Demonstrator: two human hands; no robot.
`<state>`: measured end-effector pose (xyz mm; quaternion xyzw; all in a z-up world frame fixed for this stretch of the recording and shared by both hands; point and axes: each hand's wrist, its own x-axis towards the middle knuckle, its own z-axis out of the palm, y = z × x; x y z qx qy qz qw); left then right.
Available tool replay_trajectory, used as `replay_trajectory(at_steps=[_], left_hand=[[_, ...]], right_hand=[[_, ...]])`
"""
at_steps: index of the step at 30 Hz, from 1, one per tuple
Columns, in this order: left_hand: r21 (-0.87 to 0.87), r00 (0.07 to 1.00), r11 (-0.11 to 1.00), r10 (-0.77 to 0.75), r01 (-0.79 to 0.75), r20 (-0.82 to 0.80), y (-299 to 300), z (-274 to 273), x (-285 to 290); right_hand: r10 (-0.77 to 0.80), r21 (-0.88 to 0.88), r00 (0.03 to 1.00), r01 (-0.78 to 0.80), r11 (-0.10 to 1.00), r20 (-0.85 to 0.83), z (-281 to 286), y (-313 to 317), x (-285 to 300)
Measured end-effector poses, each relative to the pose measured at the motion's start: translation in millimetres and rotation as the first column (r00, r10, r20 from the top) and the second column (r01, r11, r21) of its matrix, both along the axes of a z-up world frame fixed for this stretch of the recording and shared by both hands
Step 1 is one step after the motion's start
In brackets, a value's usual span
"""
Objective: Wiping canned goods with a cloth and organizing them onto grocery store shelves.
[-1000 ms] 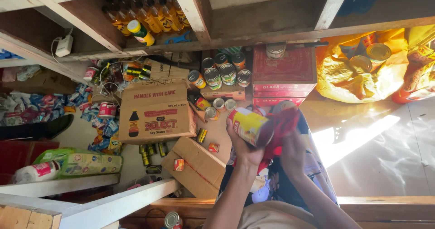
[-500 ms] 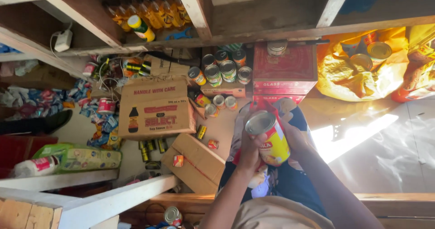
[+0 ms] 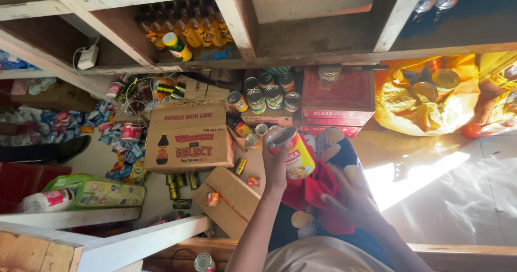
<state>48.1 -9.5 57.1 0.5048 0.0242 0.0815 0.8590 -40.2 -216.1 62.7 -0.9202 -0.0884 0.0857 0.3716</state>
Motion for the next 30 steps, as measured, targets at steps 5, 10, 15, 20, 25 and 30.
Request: replay_trajectory(at_steps=[5,10,15,20,25,30], left_hand=[[0.071,0.998,0.997,-0.027,0.023,0.061,-13,33,8],[0.111,0.976,0.981,-0.171,0.156,0.134,-34,86,36],[0.46,0.89,0.883,-0.283,0.096,0.357,-52,166,57],[0.473,0.88,0.863,-0.355,0.179,0.316,-74,210,112],[0.695,0.836,0.718,-0.364,-0.029,0.411,-93,251,192],[0.644,0.851,0.765,-0.341,0.005,0.399,-113,296,283]], right_hand=[[0.005,0.338,0.997,-0.031,0.941,0.079,51,15,46],[-0.112,0.282,0.971,0.049,0.958,0.213,70,24,86],[-0.215,0.61,0.893,-0.081,0.788,0.396,111,2,121],[-0.313,0.48,0.807,0.042,0.876,0.501,154,-21,181],[-0.239,0.651,0.812,-0.212,0.729,0.533,206,-41,249],[-0.105,0.14,0.484,-0.037,0.989,0.869,268,-68,325]])
